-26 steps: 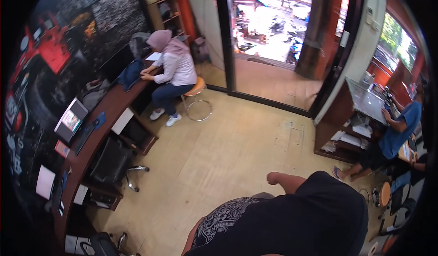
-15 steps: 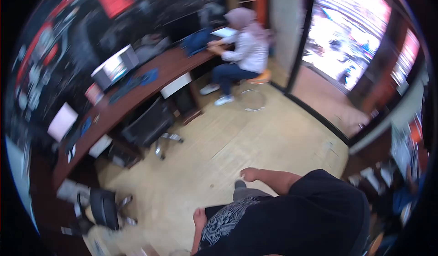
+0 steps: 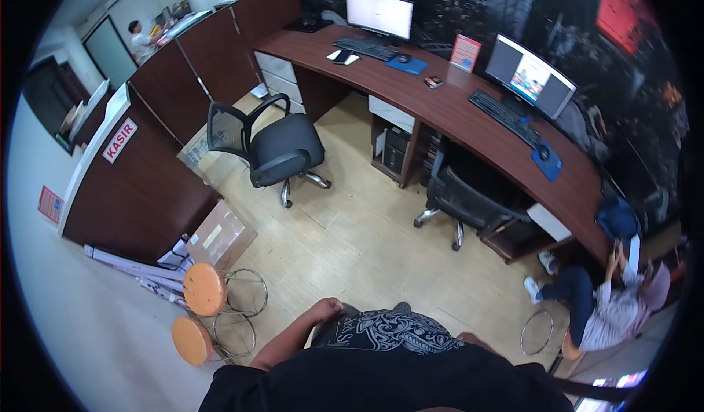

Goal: Creating or modifying a digital graphic design on a computer for printing.

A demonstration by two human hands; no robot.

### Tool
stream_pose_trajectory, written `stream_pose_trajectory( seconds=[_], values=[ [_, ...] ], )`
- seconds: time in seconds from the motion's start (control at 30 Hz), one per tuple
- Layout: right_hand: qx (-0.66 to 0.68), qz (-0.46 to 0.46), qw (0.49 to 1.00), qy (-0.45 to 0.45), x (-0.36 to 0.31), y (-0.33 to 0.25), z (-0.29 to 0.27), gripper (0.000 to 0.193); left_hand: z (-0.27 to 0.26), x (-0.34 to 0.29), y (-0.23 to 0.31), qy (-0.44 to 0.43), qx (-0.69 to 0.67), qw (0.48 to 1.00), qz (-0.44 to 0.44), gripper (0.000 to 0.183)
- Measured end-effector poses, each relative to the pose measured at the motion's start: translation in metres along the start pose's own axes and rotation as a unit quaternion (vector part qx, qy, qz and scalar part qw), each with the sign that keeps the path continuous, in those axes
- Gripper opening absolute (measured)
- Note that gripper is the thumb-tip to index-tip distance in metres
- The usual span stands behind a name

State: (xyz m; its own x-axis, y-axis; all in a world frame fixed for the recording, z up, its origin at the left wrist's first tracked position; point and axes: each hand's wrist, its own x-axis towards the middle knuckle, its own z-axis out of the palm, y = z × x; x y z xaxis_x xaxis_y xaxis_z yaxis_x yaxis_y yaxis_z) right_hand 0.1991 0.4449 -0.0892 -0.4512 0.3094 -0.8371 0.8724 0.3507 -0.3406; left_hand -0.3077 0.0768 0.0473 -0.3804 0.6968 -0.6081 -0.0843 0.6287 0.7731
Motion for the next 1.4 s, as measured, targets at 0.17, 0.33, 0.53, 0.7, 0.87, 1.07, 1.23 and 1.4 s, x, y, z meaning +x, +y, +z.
stream_pose_trajectory(
  seconds=[0.17, 0.33, 0.53, 0.7, 0.87, 1.07, 1.23, 1.4],
  values=[
    [-0.143, -0.01, 0.989, 0.043, 0.073, -0.118, -0.199, 0.043, -0.062, 0.052, 0.015, 0.113, -0.051, 0.989, -0.077, 0.021],
    [-0.02, -0.114, 0.986, 0.116, 0.155, -0.286, -0.254, 0.037, -0.149, 0.116, -0.016, 0.129, -0.03, 0.979, -0.154, 0.025],
    [0.146, -0.252, 0.945, 0.148, 0.178, -0.457, -0.261, 0.023, -0.303, 0.225, 0.018, 0.022, 0.2, 0.97, -0.134, 0.038],
    [0.147, -0.236, 0.921, 0.271, 0.193, -0.519, -0.348, 0.02, -0.423, 0.323, 0.125, 0.097, 0.278, 0.951, -0.098, 0.048],
    [0.201, -0.236, 0.905, 0.293, 0.227, -0.613, -0.464, 0.018, -0.506, 0.441, 0.209, 0.219, 0.284, 0.928, -0.103, 0.056],
    [0.012, -0.345, 0.899, 0.269, 0.36, -0.747, -0.622, 0.025, -0.576, 0.577, 0.302, 0.219, 0.273, 0.926, -0.138, 0.043],
    [-0.137, -0.338, 0.887, 0.284, 0.434, -0.858, -0.71, 0.051, -0.689, 0.679, 0.353, 0.257, 0.39, 0.86, -0.207, 0.068],
    [-0.141, -0.332, 0.877, 0.317, 0.496, -0.899, -0.753, 0.065, -0.806, 0.775, 0.366, 0.245, 0.476, 0.791, -0.297, 0.096]
  ],
)
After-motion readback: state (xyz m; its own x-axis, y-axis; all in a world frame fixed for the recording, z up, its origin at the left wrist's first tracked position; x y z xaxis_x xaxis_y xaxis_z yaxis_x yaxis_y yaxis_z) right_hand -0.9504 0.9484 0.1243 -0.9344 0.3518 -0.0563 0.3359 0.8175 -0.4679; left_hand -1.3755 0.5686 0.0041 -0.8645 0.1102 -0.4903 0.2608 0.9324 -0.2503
